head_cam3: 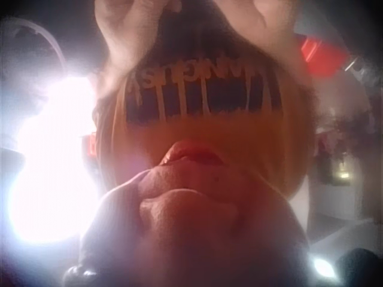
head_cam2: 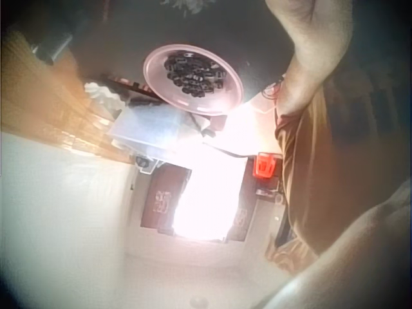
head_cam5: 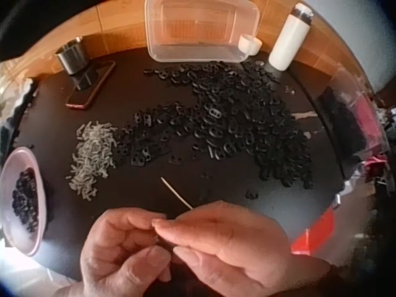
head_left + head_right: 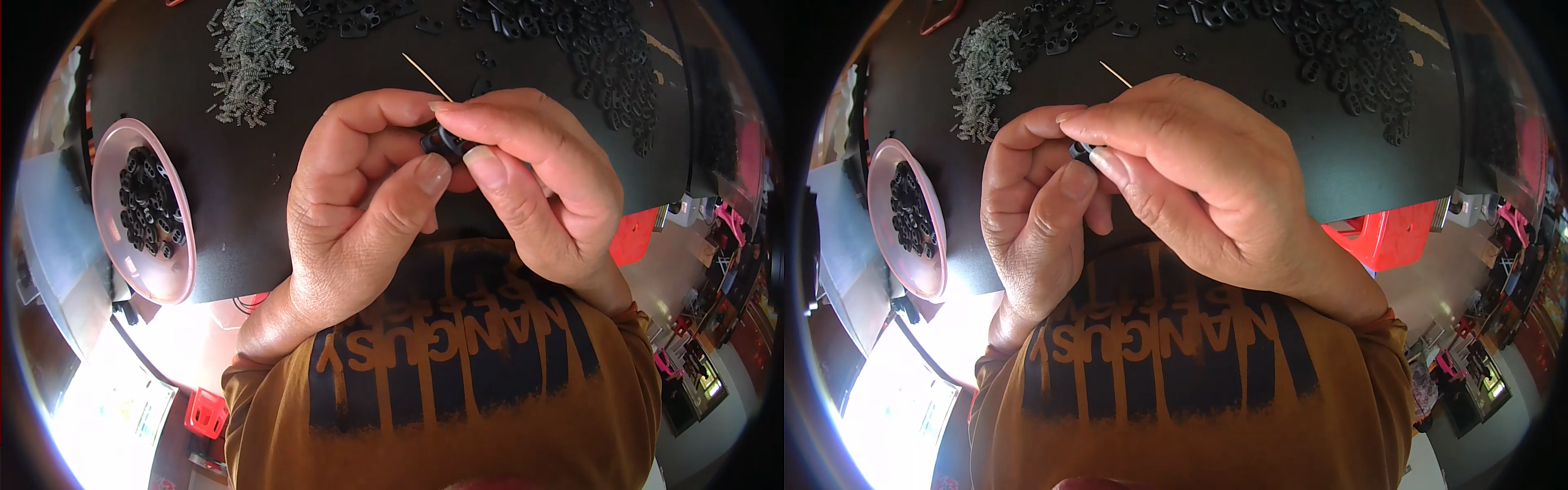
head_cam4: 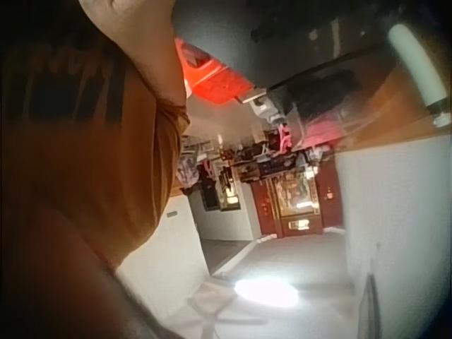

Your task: The person assembles small black plastic components with metal springs by hand. They repeatedly pick up a plastic piece and a spring, insert the spring into the plastic housing, and place the finished unit into a pink bowl.

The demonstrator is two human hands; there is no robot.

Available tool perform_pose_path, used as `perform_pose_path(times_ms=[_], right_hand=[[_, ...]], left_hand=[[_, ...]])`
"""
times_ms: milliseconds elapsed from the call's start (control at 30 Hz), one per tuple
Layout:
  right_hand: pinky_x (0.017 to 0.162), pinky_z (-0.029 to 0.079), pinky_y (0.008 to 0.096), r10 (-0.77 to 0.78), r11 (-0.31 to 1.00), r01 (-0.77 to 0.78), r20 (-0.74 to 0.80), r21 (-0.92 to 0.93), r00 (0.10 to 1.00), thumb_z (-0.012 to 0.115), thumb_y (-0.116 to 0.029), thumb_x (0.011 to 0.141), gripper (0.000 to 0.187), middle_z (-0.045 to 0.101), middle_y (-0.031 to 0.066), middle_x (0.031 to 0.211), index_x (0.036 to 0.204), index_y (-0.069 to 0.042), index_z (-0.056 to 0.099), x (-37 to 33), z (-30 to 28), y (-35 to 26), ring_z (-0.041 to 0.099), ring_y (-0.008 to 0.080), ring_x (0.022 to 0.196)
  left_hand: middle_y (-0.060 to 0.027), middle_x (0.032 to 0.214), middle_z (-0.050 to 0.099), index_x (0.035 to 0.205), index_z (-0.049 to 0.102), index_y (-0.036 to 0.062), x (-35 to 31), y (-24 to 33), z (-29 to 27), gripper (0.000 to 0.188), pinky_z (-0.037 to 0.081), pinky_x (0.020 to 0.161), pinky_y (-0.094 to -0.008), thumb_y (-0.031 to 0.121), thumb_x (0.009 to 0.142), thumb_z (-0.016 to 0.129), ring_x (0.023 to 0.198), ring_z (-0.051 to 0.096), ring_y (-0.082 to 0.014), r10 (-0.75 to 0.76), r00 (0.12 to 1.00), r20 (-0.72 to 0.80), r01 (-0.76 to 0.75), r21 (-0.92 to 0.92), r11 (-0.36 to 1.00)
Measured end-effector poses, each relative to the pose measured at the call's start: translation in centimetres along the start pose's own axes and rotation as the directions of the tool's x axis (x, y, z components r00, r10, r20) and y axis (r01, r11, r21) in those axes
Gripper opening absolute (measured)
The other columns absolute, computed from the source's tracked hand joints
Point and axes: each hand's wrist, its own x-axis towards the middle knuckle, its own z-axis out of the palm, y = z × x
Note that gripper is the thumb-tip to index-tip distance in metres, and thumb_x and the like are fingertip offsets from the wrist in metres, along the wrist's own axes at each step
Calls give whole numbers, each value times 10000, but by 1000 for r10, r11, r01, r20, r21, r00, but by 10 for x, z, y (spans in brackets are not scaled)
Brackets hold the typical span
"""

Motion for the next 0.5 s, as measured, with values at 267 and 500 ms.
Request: perform_pose_path(times_ms=[267, 500], right_hand=[[652, 500, 200, 181, 974, -166, -93, 151, 979, 502, 24, 834, 247, 557, 129, 986, 1080, 49, 514, -7, 5, -3, 551, 107, 793], [668, 459, 196, 13, 998, -12, -9, 65, 1000, 556, 28, 795, 280, 559, 138, 996, 1072, 53, 524, -4, -2, 7, 550, 121, 817]], left_hand=[[-70, 794, 584, 1148, 405, -33, 0, 1, 1, 351, 384, 502, -169, 113, 850, 520, 562, 471, -58, -16, 1000, 1, 16, 32, 999], [-73, 824, 584, 1172, 392, -46, -2, -2, 1, 368, 384, 514, -155, 121, 866, 511, 572, 470, -46, 48, 999, 15, -50, 127, 991]])
